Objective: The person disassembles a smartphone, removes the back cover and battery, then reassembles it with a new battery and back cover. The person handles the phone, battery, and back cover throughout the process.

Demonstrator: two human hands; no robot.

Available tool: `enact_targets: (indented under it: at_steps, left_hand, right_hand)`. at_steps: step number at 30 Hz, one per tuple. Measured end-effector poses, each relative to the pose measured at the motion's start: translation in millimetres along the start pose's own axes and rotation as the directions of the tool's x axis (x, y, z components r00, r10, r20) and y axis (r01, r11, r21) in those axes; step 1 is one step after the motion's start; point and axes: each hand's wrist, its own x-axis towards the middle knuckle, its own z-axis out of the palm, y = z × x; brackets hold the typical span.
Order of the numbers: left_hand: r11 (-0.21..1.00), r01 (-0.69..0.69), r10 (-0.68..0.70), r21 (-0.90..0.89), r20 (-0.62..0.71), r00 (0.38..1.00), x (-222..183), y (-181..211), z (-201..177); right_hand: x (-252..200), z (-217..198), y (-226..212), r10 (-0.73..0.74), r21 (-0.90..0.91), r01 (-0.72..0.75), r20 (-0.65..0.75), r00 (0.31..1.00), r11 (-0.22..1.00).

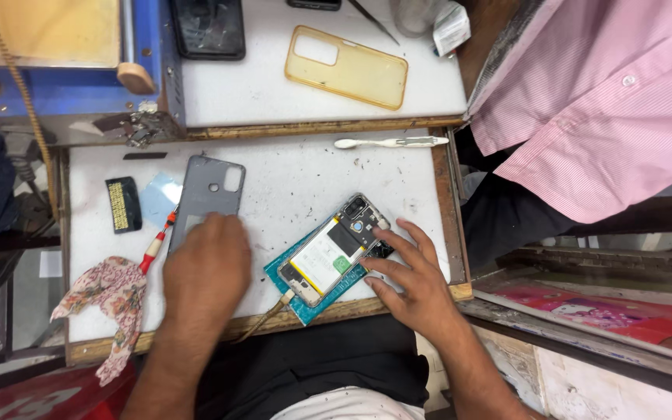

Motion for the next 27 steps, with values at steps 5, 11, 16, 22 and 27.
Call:
enact_targets:
  at_steps: [5,11,16,22,27]
  left_hand:
    - [0.987,0.139,-0.145,-0.076,-0.082,0.986,-17.2,-23.1,-8.8]
    - [0.977,0.205,-0.209,-0.059,-0.073,0.975,-37.7,-14.9,-17.8]
    - [0.958,0.269,-0.270,-0.099,0.009,0.963,-35.6,0.2,-13.0]
    - [0.964,0.167,-0.166,-0.209,0.022,0.986,-17.5,12.2,-7.1]
    - [0.935,0.040,-0.048,-0.351,-0.015,0.999,-0.9,16.6,3.2]
  right_hand:
    - [-2.7,5.8,-1.4,0.083,0.010,-0.082,-0.125,0.989,0.997]
    - [-1.1,5.7,-5.0,0.156,0.005,-0.158,-0.175,0.972,0.987]
    - [-1.3,7.6,-3.3,0.177,0.009,-0.178,-0.186,0.967,0.984]
    - [-7.0,10.3,2.5,0.191,0.031,-0.188,-0.181,0.965,0.982]
    - [-7.1,12.2,0.1,0.184,0.015,-0.184,-0.167,0.969,0.983]
